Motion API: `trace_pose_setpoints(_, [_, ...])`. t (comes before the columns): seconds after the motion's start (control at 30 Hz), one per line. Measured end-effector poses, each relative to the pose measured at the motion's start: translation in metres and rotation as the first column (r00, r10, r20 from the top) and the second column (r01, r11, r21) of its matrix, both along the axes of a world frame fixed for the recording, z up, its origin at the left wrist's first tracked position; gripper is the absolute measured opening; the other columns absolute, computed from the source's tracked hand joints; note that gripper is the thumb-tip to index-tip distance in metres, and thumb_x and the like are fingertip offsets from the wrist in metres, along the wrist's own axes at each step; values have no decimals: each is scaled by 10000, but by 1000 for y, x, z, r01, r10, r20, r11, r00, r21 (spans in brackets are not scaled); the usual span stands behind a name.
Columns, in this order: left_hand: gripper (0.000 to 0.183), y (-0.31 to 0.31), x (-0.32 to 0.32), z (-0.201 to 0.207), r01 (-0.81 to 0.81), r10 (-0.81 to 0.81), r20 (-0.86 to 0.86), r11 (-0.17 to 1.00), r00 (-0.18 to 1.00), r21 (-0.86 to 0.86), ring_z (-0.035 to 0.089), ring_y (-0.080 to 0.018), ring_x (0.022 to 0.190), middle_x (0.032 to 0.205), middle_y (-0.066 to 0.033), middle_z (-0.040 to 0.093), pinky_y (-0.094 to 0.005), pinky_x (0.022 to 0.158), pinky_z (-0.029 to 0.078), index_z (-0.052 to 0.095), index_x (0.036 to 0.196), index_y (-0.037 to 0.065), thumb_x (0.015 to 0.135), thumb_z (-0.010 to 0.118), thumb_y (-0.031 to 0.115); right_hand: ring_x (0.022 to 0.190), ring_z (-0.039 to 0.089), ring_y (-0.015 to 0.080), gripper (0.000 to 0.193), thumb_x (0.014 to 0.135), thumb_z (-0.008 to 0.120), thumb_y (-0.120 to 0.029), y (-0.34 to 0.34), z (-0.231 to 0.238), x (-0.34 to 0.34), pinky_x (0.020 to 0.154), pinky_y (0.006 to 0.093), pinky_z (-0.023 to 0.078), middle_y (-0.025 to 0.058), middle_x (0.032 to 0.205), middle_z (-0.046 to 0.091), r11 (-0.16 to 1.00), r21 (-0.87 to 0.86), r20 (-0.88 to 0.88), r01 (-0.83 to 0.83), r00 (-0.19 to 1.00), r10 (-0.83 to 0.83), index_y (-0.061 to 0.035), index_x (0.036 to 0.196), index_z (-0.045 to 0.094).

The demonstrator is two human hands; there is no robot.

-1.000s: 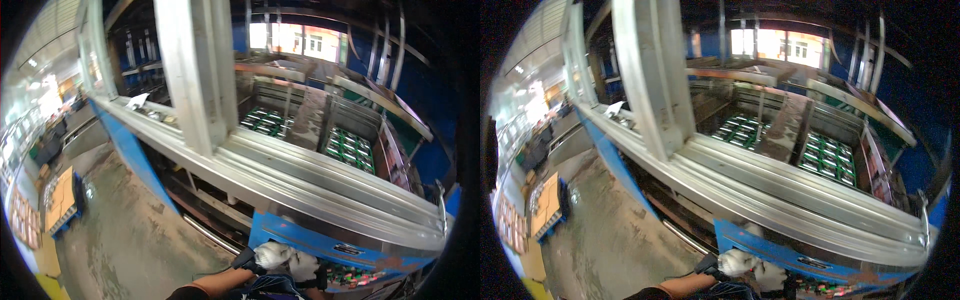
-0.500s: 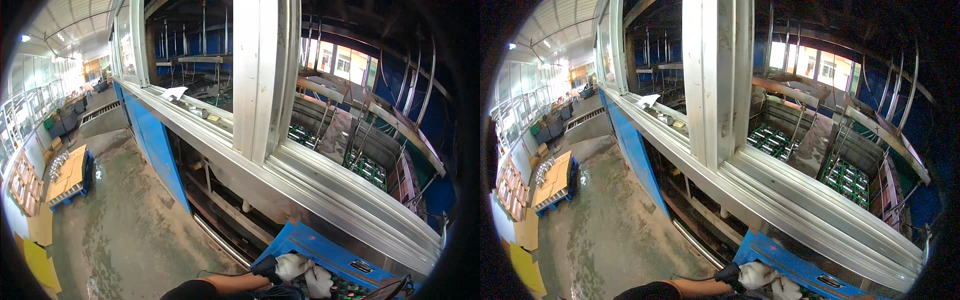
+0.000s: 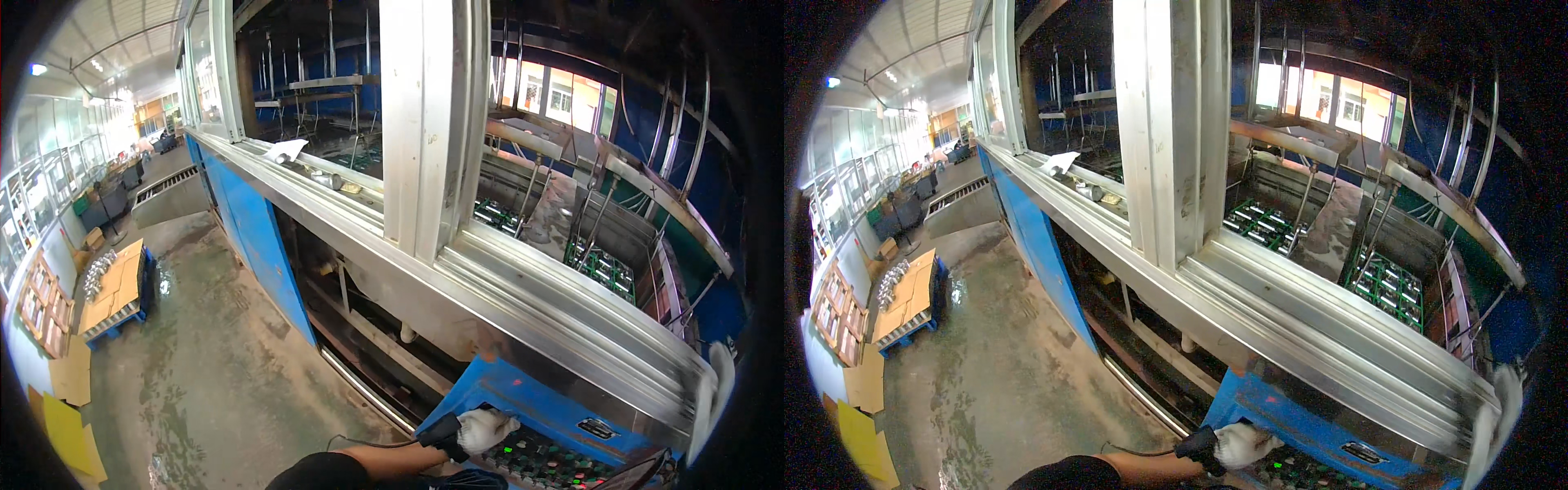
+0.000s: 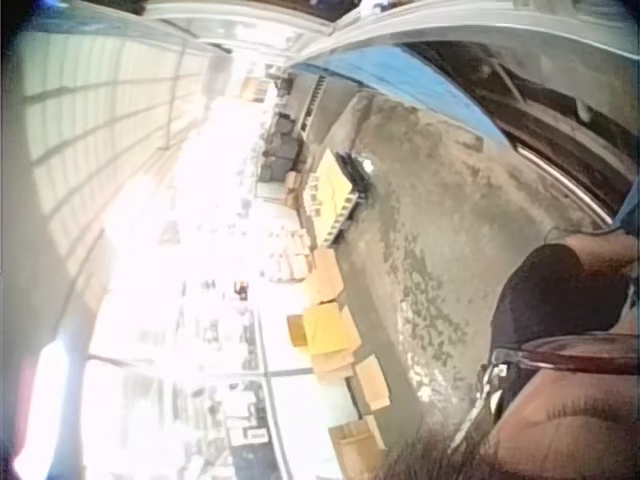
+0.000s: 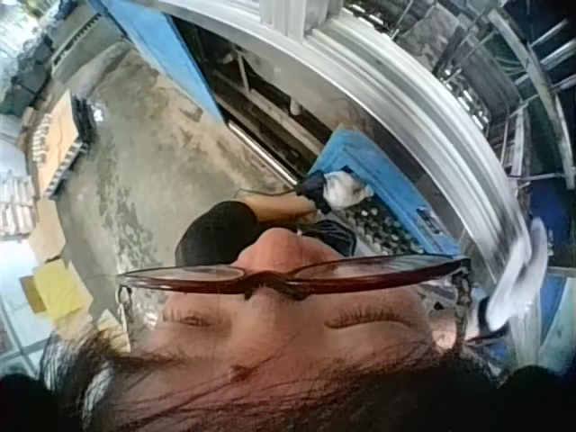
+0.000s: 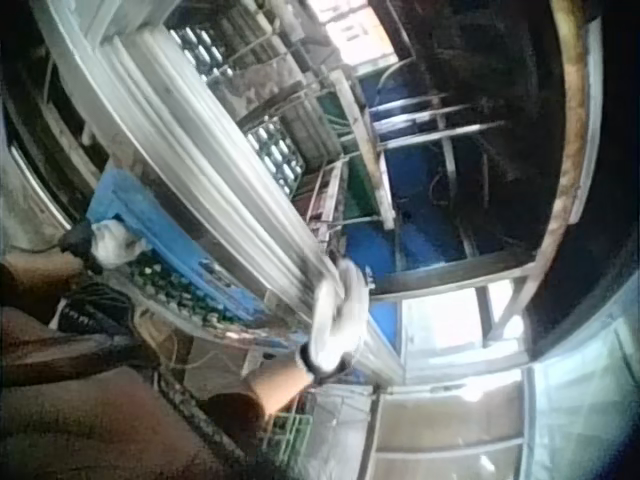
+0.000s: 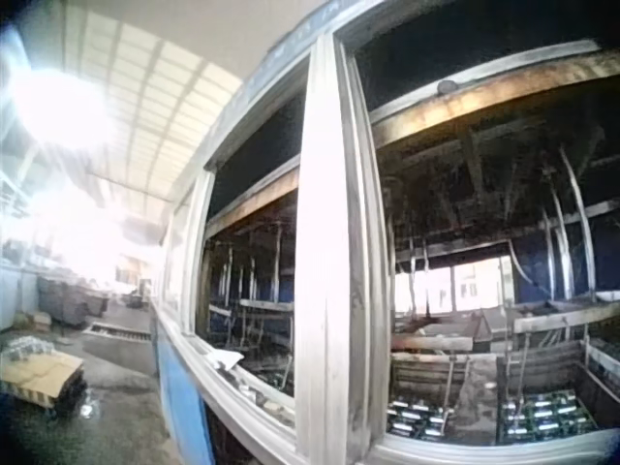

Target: Inspecting, cleaning with an air nozzle, and organizing engine pistons in an industrial cleaning machine.

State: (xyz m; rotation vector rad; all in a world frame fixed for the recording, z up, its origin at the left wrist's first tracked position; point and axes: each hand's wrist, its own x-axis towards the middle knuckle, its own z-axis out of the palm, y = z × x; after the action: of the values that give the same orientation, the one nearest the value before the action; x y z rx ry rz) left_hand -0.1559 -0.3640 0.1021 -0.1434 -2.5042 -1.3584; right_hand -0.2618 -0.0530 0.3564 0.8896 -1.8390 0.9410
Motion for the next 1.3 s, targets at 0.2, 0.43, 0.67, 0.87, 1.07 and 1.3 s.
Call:
trace_pose_setpoints(0.2, [366, -17, -16, -73, -68, 68, 9, 987, 998, 142, 663, -393, 911, 946, -238, 681, -438, 795, 535, 650, 1041, 14, 1012, 507, 350, 1177, 576, 321, 453, 987, 543, -295, -61, 62, 17, 1046, 373, 409, 235, 1247, 619, 893, 414, 494, 174, 781, -382, 30, 1301, 584])
trace_pose_setpoints(0.43, [349, -16, 3, -1, -31, 41, 269, 999, 962, -43, 673, -352, 958, 973, -215, 698, -397, 852, 534, 644, 1066, 10, 1009, 539, 338, 1196, 577, 314, 451, 984, 550, -289, -55, 63, 20, 1061, 361, 395, 223, 1271, 622, 874, 437, 476, 213, 769, -426, 42, 1289, 589])
trace_pose_setpoints(0.67, [292, -11, 7, 4, -21, 17, 183, 1000, 983, 20, 661, -226, 884, 1031, -156, 681, -316, 800, 540, 604, 1138, -29, 1027, 535, 232, 1197, 582, 315, 440, 975, 564, -272, -53, 64, 26, 1060, 367, 399, 227, 1274, 622, 871, 434, 460, 229, 775, -433, 44, 1279, 601])
trace_pose_setpoints(0.87, [267, -16, 6, -11, -9, -50, 230, 968, 972, 251, 703, -247, 993, 1064, -140, 721, -345, 862, 568, 623, 1178, 47, 1021, 493, 218, 1203, 579, 329, 443, 981, 558, -283, -51, 59, 23, 1063, 385, 398, 230, 1274, 621, 848, 457, 363, 269, 814, -454, 27, 1294, 600])
trace_pose_setpoints(1.07, [270, -4, 15, 27, -144, 166, 175, 981, 971, -130, 679, -253, 923, 1031, -166, 695, -325, 827, 543, 628, 1134, 38, 1038, 455, 221, 1133, 616, 314, 461, 983, 572, -299, -39, 39, 0, 1022, 368, 432, 235, 1205, 643, 873, 394, 291, 288, 862, -415, 47, 1286, 590])
trace_pose_setpoints(1.3, [198, -2, 15, 14, -232, 229, -34, 959, 973, -163, 696, -320, 848, 901, -140, 720, -401, 760, 565, 681, 1020, 56, 987, 524, 171, 1145, 613, 335, 472, 980, 574, -325, -40, 42, 6, 1020, 387, 437, 246, 1207, 641, 882, 389, 309, 267, 864, -398, 41, 1277, 604])
